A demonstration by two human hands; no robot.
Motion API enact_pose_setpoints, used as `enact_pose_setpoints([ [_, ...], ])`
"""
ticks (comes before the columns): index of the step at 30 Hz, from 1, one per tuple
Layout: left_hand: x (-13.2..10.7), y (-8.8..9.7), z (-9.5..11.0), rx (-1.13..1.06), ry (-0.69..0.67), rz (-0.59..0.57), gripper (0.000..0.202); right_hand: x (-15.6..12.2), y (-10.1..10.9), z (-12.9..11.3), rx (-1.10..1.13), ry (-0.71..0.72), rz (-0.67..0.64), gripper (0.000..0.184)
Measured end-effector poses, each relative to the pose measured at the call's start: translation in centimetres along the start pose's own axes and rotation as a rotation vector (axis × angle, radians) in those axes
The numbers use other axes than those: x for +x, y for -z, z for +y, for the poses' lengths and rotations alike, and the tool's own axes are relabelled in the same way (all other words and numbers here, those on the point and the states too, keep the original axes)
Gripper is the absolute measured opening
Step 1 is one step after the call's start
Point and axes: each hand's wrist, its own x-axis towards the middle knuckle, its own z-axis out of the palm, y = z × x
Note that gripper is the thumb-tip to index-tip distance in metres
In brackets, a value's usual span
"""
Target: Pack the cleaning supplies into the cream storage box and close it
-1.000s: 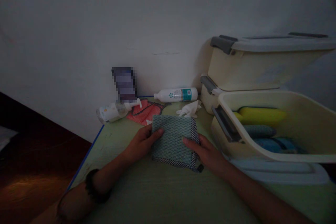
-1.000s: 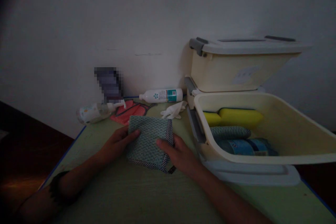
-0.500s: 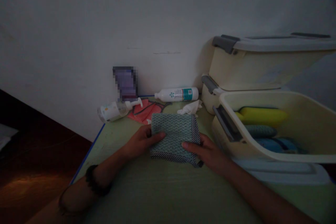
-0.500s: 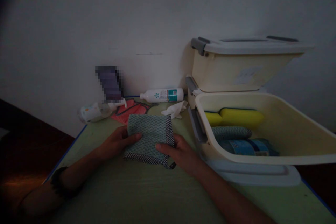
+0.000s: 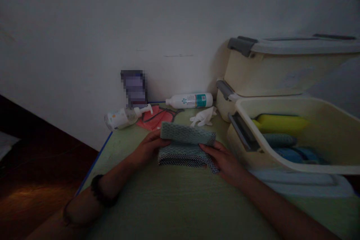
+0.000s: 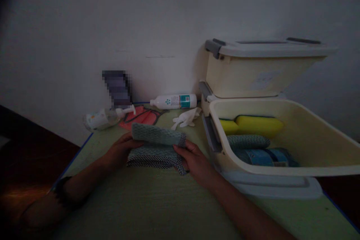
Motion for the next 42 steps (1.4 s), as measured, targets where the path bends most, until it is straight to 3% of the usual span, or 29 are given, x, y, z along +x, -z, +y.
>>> enact_pose_setpoints([
  [13,-0.1,0.6,0.2,-0.024,-0.059,-0.020,0.014,-0.5,-0.7,-1.2,0.183,0.050,-0.059,0.019],
  [18,-0.2,0.1,0.6,0.003,-0.079,-0.053,0.024,-0.7,-1.2,-2.1,0.231,0.025,-0.110,0.043],
  [21,-0.1,-0.1,0.6,0.025,-0.094,-0.073,0.031,-0.7,-1.1,-1.9,0.235,0.015,-0.088,0.046],
  [26,0.2,0.2,0.5,0.130,-0.140,-0.081,0.047,-0.6,-0.9,-1.1,0.163,0.064,-0.061,0.031],
  [33,0.0,0.5,0.3,0.302,-0.148,-0.056,0.043,-0.7,-0.6,-0.3,-0.020,0.091,-0.051,0.032],
  [36,-0.2,0.1,0.5,0.377,-0.171,-0.024,0.027,-0.6,-0.4,0.0,-0.017,0.124,-0.052,0.040],
  [38,-0.3,-0.2,0.6,0.415,-0.173,-0.006,0.027,-0.5,-0.4,0.2,-0.011,0.141,-0.037,0.051],
  [42,-0.3,-0.5,0.6,0.436,-0.148,0.026,0.054,-0.5,-0.4,0.0,0.013,0.116,-0.017,0.065],
])
